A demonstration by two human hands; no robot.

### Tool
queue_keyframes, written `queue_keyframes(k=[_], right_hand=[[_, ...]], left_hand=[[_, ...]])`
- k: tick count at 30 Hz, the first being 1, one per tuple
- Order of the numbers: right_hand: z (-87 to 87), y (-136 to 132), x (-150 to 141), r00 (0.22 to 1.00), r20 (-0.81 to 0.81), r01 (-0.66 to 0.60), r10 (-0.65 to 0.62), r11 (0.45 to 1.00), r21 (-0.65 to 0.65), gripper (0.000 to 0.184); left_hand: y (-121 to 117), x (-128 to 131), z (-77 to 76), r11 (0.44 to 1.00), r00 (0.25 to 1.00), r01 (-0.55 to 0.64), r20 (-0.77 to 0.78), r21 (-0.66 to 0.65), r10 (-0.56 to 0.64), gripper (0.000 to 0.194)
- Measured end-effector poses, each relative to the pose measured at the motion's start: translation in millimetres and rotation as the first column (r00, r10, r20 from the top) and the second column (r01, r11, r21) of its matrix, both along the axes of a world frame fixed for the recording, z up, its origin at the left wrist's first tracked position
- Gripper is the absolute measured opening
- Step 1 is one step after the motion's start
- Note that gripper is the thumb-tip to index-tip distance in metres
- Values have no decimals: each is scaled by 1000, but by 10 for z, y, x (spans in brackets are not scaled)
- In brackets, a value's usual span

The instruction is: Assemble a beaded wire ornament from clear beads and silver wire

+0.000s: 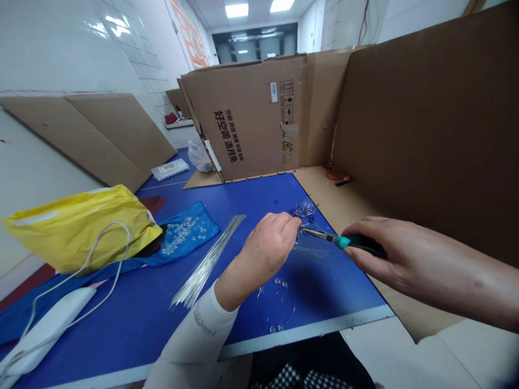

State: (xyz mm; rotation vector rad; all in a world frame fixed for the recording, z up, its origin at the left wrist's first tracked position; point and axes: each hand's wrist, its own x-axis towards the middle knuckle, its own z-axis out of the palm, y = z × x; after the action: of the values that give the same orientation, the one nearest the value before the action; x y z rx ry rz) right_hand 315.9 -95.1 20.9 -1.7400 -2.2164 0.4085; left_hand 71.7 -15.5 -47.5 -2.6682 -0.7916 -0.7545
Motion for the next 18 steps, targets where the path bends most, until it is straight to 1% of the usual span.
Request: queue_keyframes(k=[6, 13, 18], right_hand=[[-25, -4, 25, 1000, -2, -23, 23, 1000, 3, 50], [-18, -13, 10, 999, -32, 18, -20, 996, -84, 50], [-24, -21, 15, 998, -52, 26, -29, 998, -59, 49]], left_hand=[[10, -12, 10, 1000, 1000, 15, -24, -26, -16, 21], [3, -4, 4, 998, 1000, 8, -25, -59, -9, 21], [2, -4, 25, 993, 999, 33, 4, -113, -33, 24]])
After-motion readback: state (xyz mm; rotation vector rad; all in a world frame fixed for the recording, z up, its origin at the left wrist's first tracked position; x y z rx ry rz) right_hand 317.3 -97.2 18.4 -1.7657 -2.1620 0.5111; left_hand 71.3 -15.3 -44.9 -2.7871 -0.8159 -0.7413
